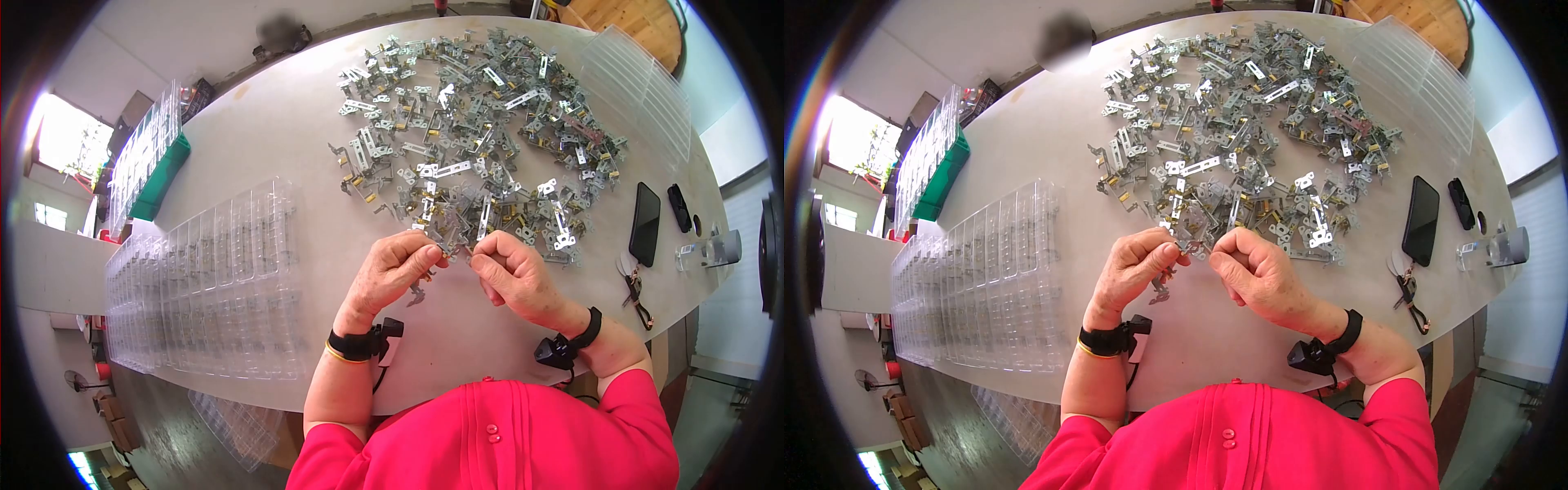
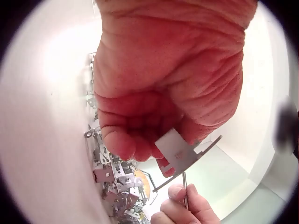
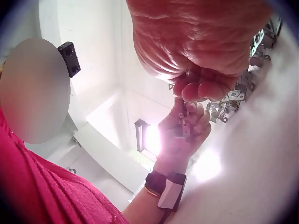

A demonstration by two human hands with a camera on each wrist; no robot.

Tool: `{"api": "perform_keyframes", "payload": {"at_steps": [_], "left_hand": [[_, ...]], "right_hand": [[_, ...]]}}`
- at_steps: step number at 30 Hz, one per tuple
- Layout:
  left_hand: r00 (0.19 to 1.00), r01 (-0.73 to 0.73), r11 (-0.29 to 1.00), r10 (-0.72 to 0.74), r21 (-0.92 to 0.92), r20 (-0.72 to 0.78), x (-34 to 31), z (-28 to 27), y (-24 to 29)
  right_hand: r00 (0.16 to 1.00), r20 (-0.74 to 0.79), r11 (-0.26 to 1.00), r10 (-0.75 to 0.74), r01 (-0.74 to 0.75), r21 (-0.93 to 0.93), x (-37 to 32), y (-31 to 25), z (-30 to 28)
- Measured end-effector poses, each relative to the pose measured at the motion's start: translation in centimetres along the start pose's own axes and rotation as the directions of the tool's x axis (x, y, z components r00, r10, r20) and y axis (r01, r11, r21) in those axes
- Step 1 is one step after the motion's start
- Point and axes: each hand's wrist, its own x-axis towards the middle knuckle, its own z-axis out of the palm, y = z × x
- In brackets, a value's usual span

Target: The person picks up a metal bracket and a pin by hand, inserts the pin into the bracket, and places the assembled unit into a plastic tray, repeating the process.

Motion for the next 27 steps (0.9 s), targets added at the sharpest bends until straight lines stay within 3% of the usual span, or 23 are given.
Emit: {"api": "perform_keyframes", "payload": {"at_steps": [15,23,27], "left_hand": [[1.000,-0.027,0.999,0.027,0.036,0.003,-0.03,-0.06,0.14],[0.992,-0.128,0.981,0.128,0.146,0.011,-0.06,-0.46,0.32],[0.989,-0.142,0.964,0.130,0.225,0.068,-0.04,-0.28,0.21]], "right_hand": [[1.000,0.011,1.000,0.007,-0.007,0.007,0.13,0.12,-0.14],[0.997,0.057,0.999,0.049,-0.050,0.003,0.40,0.39,-0.35],[0.994,0.109,0.995,0.024,-0.034,0.091,0.73,0.65,-0.62]]}}
